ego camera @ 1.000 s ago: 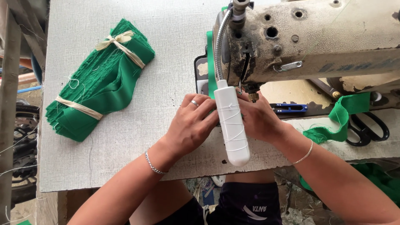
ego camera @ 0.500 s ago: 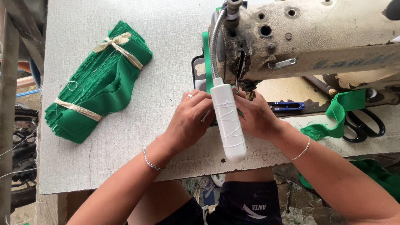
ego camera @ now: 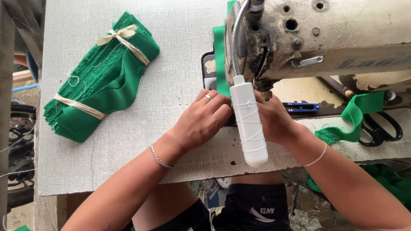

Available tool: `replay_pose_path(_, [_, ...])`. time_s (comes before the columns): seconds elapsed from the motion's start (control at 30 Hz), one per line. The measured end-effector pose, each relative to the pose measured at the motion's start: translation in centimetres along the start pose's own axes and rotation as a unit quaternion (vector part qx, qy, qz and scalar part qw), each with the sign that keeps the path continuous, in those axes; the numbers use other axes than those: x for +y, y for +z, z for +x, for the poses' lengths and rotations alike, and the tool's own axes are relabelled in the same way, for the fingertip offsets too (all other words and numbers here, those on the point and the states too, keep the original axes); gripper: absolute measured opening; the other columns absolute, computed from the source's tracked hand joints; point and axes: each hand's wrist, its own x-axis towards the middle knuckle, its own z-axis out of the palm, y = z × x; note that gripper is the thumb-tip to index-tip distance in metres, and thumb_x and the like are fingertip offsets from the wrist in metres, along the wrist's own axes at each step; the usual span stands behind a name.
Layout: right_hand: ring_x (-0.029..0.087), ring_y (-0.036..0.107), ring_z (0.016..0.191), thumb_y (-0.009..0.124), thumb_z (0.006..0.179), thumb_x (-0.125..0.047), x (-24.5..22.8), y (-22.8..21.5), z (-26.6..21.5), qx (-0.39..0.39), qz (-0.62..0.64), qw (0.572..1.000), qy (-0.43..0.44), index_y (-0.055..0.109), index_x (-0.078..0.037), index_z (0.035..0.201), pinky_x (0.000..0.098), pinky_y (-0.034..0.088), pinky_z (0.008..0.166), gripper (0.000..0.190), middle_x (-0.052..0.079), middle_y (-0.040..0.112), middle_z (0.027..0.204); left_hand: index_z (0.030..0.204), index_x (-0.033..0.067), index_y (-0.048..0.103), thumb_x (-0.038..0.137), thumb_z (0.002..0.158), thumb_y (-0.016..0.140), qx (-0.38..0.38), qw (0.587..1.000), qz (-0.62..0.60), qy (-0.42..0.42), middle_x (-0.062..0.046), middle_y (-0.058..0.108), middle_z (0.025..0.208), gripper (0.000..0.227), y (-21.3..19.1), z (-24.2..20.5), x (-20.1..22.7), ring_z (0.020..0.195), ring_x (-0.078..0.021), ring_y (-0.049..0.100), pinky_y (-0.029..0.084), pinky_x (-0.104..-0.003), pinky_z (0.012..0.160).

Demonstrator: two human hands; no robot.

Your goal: Assembling and sewing zippers onto green fabric strips using an industrial sewing machine.

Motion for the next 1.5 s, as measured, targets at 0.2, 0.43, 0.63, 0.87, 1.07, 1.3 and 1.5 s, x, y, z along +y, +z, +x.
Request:
replay_pose_path(0.2, [0.041, 0.058, 0.082, 0.068, 0.096, -0.015, -0.3, 0.3, -0.4, -0.03, -0.051, 0.998, -0.028, 0.067, -0.002, 0.096, 0.0497, 0.049, 0.073, 0.013, 0.012, 0.058, 0.088, 0.085, 0.0034, 0.055, 0.0, 0.104, 0.046, -0.045, 0.998, -0.03, 0.039, -0.01, 0.05, 0.081, 0.021, 0.4, 0.0, -0.5, 0.075, -0.0331, 0.056, 0.045, -0.038, 0.068])
replay_pose_path(0.43, [0.038, 0.063, 0.099, 0.068, 0.094, -0.018, -2.1, -0.6, 1.2, -0.066, -0.172, 0.977, -0.105, 0.072, -0.003, 0.098, 0.0519, 0.053, 0.077, 0.017, 0.011, 0.064, 0.089, 0.09, 0.0042, 0.058, 0.002, 0.106, 0.046, -0.091, 0.982, -0.115, 0.116, -0.008, 0.048, 0.081, 0.02, -2.4, 3.3, -1.6, 0.078, -0.0307, 0.053, 0.044, -0.035, 0.073])
replay_pose_path(0.63, [0.036, 0.058, 0.102, 0.061, 0.095, -0.004, -5.7, -3.9, 2.8, -0.105, -0.204, 0.969, -0.092, 0.073, -0.001, 0.09, 0.0568, 0.053, 0.082, 0.013, 0.008, 0.06, 0.091, 0.103, 0.0107, 0.07, 0.01, 0.102, 0.052, -0.211, 0.967, -0.032, 0.139, -0.007, 0.068, 0.085, 0.018, -3.3, 1.3, -1.2, 0.088, -0.0235, 0.063, 0.045, -0.037, 0.087])
replay_pose_path(0.87, [0.035, 0.06, 0.1, 0.061, 0.097, -0.005, -3.4, -4.4, -1.9, -0.024, -0.106, 0.993, 0.037, 0.073, -0.002, 0.095, 0.0473, 0.052, 0.085, 0.012, 0.01, 0.064, 0.1, 0.117, 0.0093, 0.061, 0.011, 0.103, 0.04, -0.209, 0.975, -0.041, 0.057, -0.016, 0.068, 0.114, 0.025, -3.8, -1.3, -0.3, 0.115, -0.0301, 0.065, 0.042, -0.044, 0.102])
replay_pose_path(1.07, [0.03, 0.056, 0.098, 0.061, 0.099, -0.012, -5.8, -4.8, 0.1, -0.092, -0.079, 0.991, 0.064, 0.068, -0.001, 0.106, 0.0471, 0.042, 0.098, 0.015, 0.009, 0.062, 0.095, 0.124, 0.0099, 0.061, 0.01, 0.105, 0.033, -0.199, 0.978, -0.064, 0.014, -0.011, 0.065, 0.118, 0.034, -3.1, -2.2, -0.4, 0.118, -0.0257, 0.063, 0.043, -0.041, 0.102])
replay_pose_path(1.3, [0.024, 0.052, 0.09, 0.064, 0.096, -0.008, -6.4, -5.4, 1.0, -0.053, 0.073, 0.979, 0.181, 0.06, -0.004, 0.104, 0.0439, 0.045, 0.093, 0.009, 0.008, 0.061, 0.091, 0.12, 0.0079, 0.062, 0.008, 0.105, 0.033, -0.212, 0.974, -0.072, 0.023, -0.013, 0.065, 0.113, 0.033, -4.0, -1.6, 0.3, 0.113, -0.0289, 0.063, 0.043, -0.043, 0.1])
replay_pose_path(1.5, [0.018, 0.049, 0.082, 0.066, 0.094, -0.004, -7.3, -5.1, 1.6, -0.008, 0.197, 0.938, 0.285, 0.054, -0.006, 0.103, 0.0411, 0.047, 0.089, 0.015, 0.007, 0.06, 0.087, 0.116, 0.0095, 0.062, 0.009, 0.105, 0.036, -0.205, 0.976, -0.074, 0.006, -0.011, 0.063, 0.114, 0.028, -3.5, -1.9, 0.5, 0.113, -0.0286, 0.062, 0.044, -0.042, 0.097])
